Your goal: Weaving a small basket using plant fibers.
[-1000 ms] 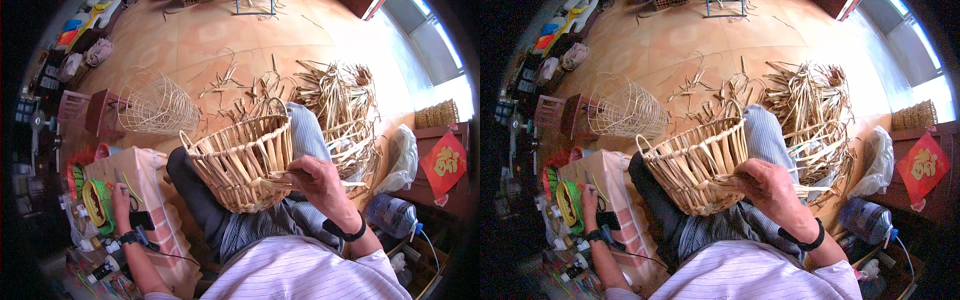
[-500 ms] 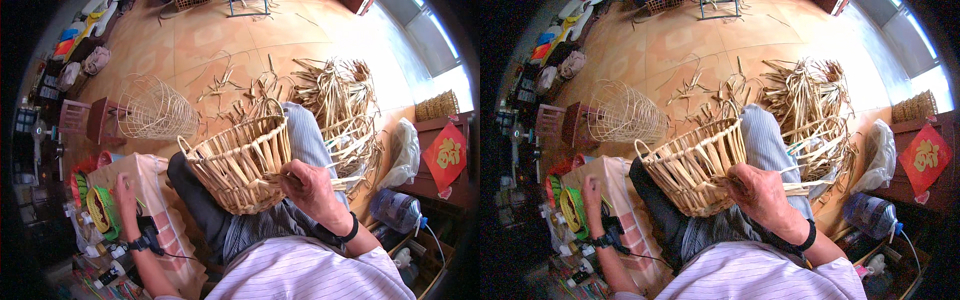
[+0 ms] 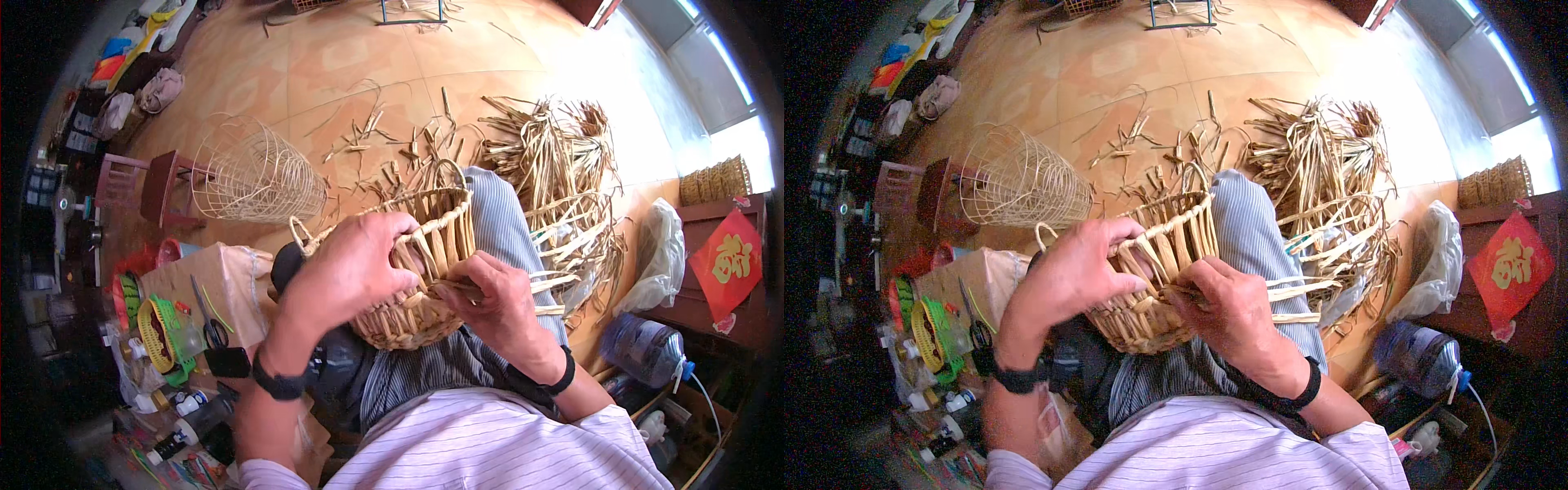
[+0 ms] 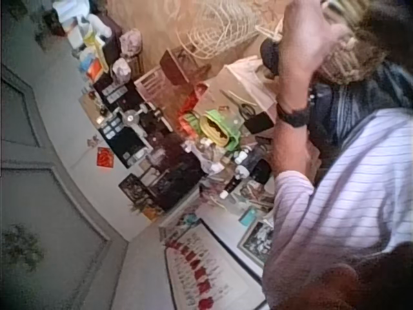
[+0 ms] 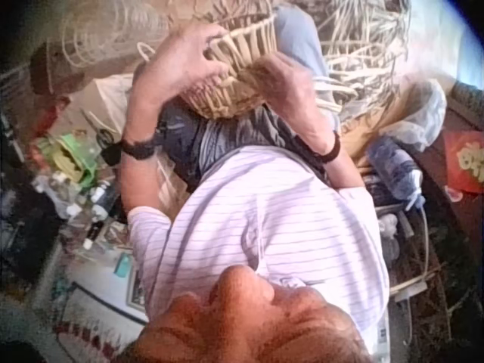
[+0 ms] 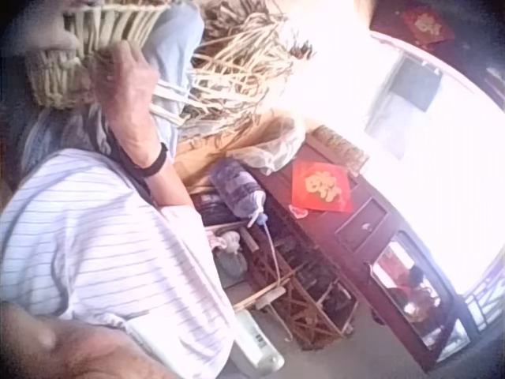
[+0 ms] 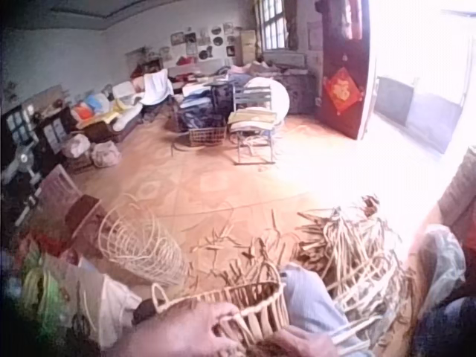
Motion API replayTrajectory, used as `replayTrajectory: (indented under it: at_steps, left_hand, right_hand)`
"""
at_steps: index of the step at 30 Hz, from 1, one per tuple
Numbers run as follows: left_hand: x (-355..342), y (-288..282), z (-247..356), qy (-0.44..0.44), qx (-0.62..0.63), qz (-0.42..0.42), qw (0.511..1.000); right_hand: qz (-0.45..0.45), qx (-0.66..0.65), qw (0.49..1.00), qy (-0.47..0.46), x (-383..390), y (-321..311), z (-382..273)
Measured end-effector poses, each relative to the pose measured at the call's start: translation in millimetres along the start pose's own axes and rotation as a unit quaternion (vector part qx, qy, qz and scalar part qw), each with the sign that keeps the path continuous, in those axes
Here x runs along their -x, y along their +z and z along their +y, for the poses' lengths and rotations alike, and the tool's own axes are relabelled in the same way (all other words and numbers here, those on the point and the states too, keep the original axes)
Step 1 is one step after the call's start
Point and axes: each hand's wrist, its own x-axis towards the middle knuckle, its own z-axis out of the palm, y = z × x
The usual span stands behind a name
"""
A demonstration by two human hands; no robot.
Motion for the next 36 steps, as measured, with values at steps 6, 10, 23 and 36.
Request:
replayTrajectory:
  at_steps: [6,10,23,36]
  left_hand:
    - [-32,-5,-15,0.017,0.121,-0.226,0.966]
    - [-35,2,-25,0.027,0.143,-0.223,0.964]
    - [-35,6,-15,-0.002,0.005,-0.173,0.985]
    - [-39,19,-35,0.016,0.019,-0.174,0.984]
  right_hand:
    - [0.026,-0.021,0.999,-0.002,0,8,4]
    - [0.052,-0.001,0.999,-0.001,-2,12,0]
    - [-0.036,0.002,0.999,-0.002,1,7,-6]
    - [-0.012,-0.146,0.980,0.131,-10,2,-9]
